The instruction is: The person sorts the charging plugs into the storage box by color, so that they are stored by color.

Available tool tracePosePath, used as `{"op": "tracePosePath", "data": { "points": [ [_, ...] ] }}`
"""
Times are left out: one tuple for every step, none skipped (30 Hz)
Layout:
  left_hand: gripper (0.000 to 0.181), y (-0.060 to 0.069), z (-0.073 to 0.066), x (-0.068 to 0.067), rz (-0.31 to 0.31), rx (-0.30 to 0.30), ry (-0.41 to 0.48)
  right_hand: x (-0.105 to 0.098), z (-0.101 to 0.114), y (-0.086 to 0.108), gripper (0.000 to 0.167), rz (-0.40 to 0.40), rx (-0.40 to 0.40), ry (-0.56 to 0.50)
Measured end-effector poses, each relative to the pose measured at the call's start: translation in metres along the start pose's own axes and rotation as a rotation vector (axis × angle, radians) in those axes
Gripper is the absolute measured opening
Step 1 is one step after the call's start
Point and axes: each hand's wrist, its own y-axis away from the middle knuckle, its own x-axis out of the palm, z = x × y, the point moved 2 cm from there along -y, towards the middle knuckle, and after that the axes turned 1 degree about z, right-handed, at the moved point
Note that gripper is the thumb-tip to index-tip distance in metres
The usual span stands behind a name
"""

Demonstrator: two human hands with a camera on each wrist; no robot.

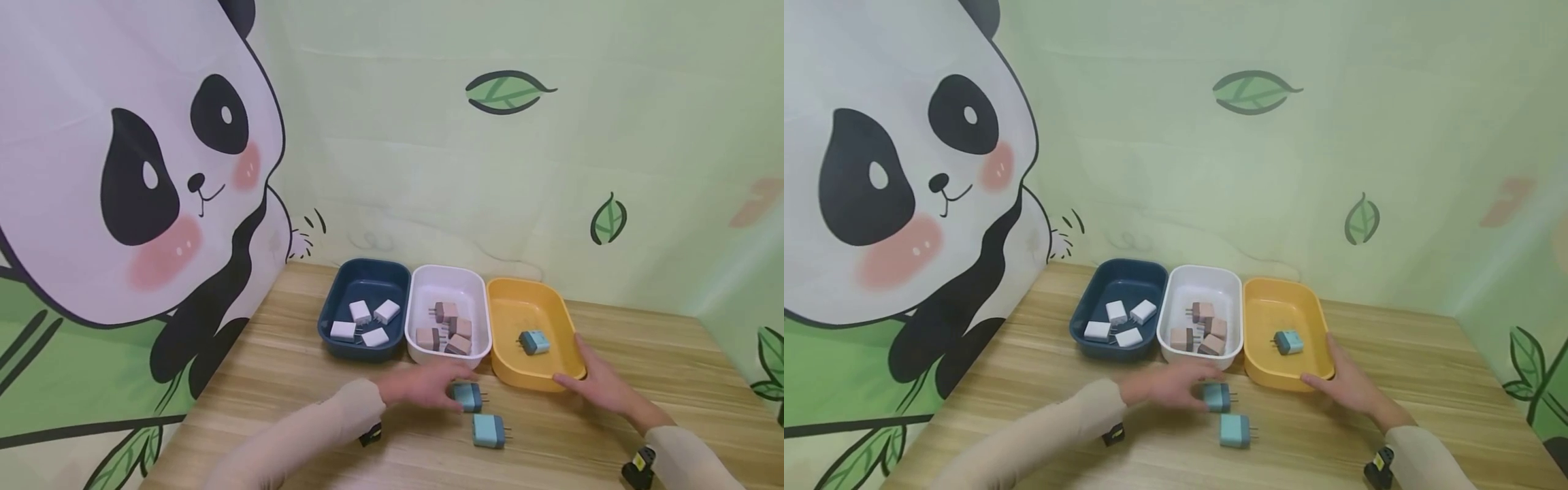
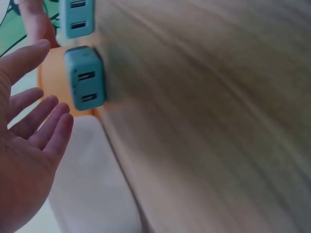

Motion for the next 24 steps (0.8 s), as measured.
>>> {"op": "tracePosePath", "data": {
  "points": [
    [0.059, -0.0007, 0.0001, 0.0022, 0.011, -0.004, -0.013, 0.0001, 0.0001, 0.0002, 0.099, 0.001, 0.002, 0.0],
    [0.061, -0.0014, -0.0001, 0.0037, 0.018, -0.007, -0.025, 0.0002, 0.0002, 0.0003, 0.099, 0.002, 0.002, -0.004],
    [0.062, -0.0018, 0.0, 0.0052, 0.025, -0.013, -0.034, 0.0003, 0.0003, 0.0003, 0.099, 0.003, 0.002, -0.005],
    [0.063, -0.0024, 0.0002, 0.0065, 0.03, -0.022, -0.036, 0.0004, 0.0002, 0.0004, 0.099, 0.003, 0.002, -0.005],
    [0.063, -0.0028, 0.0003, 0.0074, 0.033, -0.03, -0.03, 0.0003, 0.0002, 0.0004, 0.099, 0.003, 0.002, -0.004],
    [0.064, -0.0033, 0.0005, 0.0081, 0.034, -0.037, -0.029, 0.0003, 0.0002, 0.0004, 0.099, 0.004, 0.001, -0.005],
    [0.065, -0.0036, 0.0007, 0.0088, 0.035, -0.042, -0.027, 0.0002, 0.0001, 0.0003, 0.099, 0.004, -0.001, -0.006],
    [0.065, -0.0041, 0.0009, 0.0094, 0.036, -0.048, -0.022, 0.0001, 0.0002, 0.0003, 0.099, 0.005, -0.002, -0.006],
    [0.065, -0.0045, 0.0009, 0.0096, 0.036, -0.053, -0.017, 0.0, 0.0004, 0.0003, 0.099, 0.006, -0.001, -0.006],
    [0.065, -0.0052, 0.001, 0.01, 0.035, -0.052, -0.021, -0.0001, 0.0005, 0.0004, 0.099, 0.006, -0.001, -0.005],
    [0.065, -0.0059, 0.0011, 0.0103, 0.034, -0.051, -0.026, -0.0001, 0.0009, 0.0004, 0.099, 0.006, -0.001, -0.007],
    [0.065, -0.0064, 0.0011, 0.0106, 0.034, -0.05, -0.032, -0.0002, 0.0013, 0.0005, 0.099, 0.005, -0.002, -0.01],
    [0.065, -0.007, 0.0012, 0.011, 0.033, -0.049, -0.036, -0.0003, 0.0019, 0.0006, 0.099, 0.004, -0.003, -0.01],
    [0.064, -0.0075, 0.0012, 0.0113, 0.032, -0.047, -0.042, -0.0003, 0.0024, 0.0007, 0.099, 0.004, -0.002, -0.01],
    [0.064, -0.0078, 0.0009, 0.0113, 0.031, -0.044, -0.049, -0.0004, 0.0029, 0.0008, 0.099, 0.002, -0.002, -0.01],
    [0.063, -0.008, 0.0008, 0.0114, 0.031, -0.042, -0.056, -0.0005, 0.0034, 0.0009, 0.099, 0.001, -0.001, -0.008],
    [0.063, -0.0081, 0.0007, 0.0114, 0.032, -0.043, -0.058, -0.0005, 0.0037, 0.001, 0.099, 0.0, -0.002, -0.009],
    [0.063, -0.0078, 0.0004, 0.0112, 0.033, -0.042, -0.061, -0.0004, 0.0038, 0.0011, 0.099, 0.0, -0.001, -0.008],
    [0.063, -0.0078, 0.0002, 0.0109, 0.037, -0.044, -0.059, -0.0004, 0.0037, 0.0012, 0.099, 0.0, 0.001, -0.005],
    [0.063, -0.0076, 0.0, 0.0105, 0.041, -0.049, -0.053, -0.0003, 0.0036, 0.0014, 0.099, 0.001, 0.003, -0.005],
    [0.062, -0.0074, -0.0002, 0.0101, 0.045, -0.054, -0.048, -0.0003, 0.0034, 0.0014, 0.099, 0.001, 0.003, -0.006],
    [0.062, -0.0074, -0.0002, 0.0097, 0.05, -0.06, -0.043, -0.0002, 0.0031, 0.0014, 0.099, 0.0, 0.003, -0.007],
    [0.062, -0.0075, -0.0001, 0.0095, 0.054, -0.065, -0.038, 0.0, 0.0027, 0.0013, 0.099, 0.0, 0.002, -0.009],
    [0.062, -0.0075, -0.0003, 0.0091, 0.056, -0.068, -0.035, 0.0001, 0.0022, 0.0013, 0.099, 0.0, 0.001, -0.009]
  ]
}}
